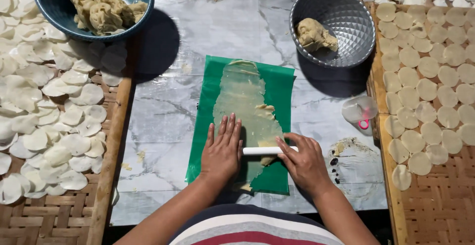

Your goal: Rolling out small portions of dough into very thin sheets using a rolling tool on a flat surface

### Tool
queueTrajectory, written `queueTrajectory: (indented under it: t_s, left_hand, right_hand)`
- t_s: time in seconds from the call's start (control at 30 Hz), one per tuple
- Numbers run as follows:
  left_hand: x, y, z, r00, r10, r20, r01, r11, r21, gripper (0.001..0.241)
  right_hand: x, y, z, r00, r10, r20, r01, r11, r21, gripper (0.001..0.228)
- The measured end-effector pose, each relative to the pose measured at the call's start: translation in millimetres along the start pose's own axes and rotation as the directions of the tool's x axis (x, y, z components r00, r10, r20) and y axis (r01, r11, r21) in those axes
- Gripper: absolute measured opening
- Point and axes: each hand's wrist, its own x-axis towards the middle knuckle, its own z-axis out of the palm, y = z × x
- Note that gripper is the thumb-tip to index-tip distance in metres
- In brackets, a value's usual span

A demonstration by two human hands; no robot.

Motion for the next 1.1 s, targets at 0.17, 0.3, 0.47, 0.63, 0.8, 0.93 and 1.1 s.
queueTrajectory:
  t_s: [0.17, 0.3, 0.47, 0.63, 0.8, 0.93, 1.1]
  left_hand:
    - [15, -8, 6, 0.996, -0.086, 0.038, 0.086, 0.996, -0.016, 0.067]
    - [44, -15, -7, 0.979, -0.148, 0.141, 0.160, 0.984, -0.077, 0.067]
    - [93, -28, -20, 0.981, -0.173, 0.093, 0.178, 0.983, -0.052, 0.067]
    - [127, -38, -24, 0.977, -0.211, 0.026, 0.212, 0.977, -0.017, 0.068]
    - [70, -17, -42, 0.917, 0.126, -0.378, -0.118, 0.992, 0.044, 0.062]
    - [27, -13, 2, 0.959, 0.120, -0.255, -0.119, 0.993, 0.022, 0.067]
    - [69, -10, -15, 0.999, -0.026, 0.023, 0.027, 0.998, -0.061, 0.065]
  right_hand:
    - [23, -7, 5, 0.998, -0.001, 0.063, 0.002, 1.000, -0.019, 0.047]
    - [45, 4, 23, 0.968, 0.147, 0.206, -0.116, 0.981, -0.153, 0.060]
    - [98, 17, 27, 0.923, 0.274, 0.270, -0.243, 0.959, -0.144, 0.062]
    - [125, 37, 35, 0.897, 0.349, 0.273, -0.346, 0.936, -0.062, 0.064]
    - [77, 10, 18, 0.907, 0.324, -0.269, -0.287, 0.943, 0.170, 0.046]
    - [33, 4, 48, 0.930, 0.361, 0.066, -0.361, 0.932, 0.000, 0.065]
    - [64, 29, 67, 0.949, 0.315, -0.007, -0.311, 0.932, -0.184, 0.066]
